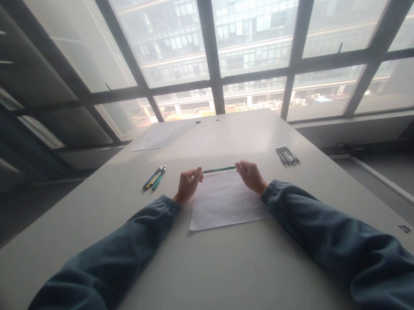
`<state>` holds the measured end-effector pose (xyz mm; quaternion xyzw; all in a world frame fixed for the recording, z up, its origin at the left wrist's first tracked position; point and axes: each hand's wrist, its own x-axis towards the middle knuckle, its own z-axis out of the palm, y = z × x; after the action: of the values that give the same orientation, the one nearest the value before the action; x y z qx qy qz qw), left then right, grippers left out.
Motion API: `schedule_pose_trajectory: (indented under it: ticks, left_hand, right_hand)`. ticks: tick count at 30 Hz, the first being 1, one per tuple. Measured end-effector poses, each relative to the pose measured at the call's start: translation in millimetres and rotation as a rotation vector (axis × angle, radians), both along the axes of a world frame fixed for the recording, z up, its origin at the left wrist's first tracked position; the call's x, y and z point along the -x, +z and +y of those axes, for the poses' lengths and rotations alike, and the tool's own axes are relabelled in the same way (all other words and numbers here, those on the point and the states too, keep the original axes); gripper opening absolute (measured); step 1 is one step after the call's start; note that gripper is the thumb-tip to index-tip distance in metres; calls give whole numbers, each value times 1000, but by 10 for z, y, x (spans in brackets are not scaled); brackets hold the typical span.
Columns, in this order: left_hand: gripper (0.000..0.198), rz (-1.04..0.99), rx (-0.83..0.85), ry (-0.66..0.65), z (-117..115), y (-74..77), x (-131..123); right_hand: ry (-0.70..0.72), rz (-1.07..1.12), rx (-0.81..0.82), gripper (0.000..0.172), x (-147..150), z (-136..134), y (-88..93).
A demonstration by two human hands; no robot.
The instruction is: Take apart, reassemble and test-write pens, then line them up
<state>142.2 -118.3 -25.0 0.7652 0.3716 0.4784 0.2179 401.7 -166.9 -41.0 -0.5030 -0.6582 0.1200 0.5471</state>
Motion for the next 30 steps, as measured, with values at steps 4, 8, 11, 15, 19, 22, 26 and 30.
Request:
schedule_pose_trajectory:
  ticks: [4,8,11,15,19,22,26,30]
  left_hand:
    - [61,2,8,-2,0,-5,-2]
    - [61,-3,16,-2,8,-12,0]
    - [62,-5,20,-4,3,-5,0]
    - [63,1,19,-5,-16,12,-1]
    - [63,3,9,-6,-21,21,-3]
    - [63,2,4,-8,-8,10,1]
    - [63,1,12,-15,15,-19,11]
    - [63,-2,12,-20,16,-21,14]
  right_hand:
    - [-1,2,-1,54,12,-11,20]
    - [-1,5,1,55,13,-10,14]
    - [-5,0,1,55,5,1,-4]
    - [-13,-8,5,56,0,6,-9]
    - [-12,-10,7,57,1,0,4]
    - [-13,-6,10,58,-3,4,-4]
    - [-10,-1,19,57,-12,16,-34]
    - [-11,-11,14,56,-14,23,-46]
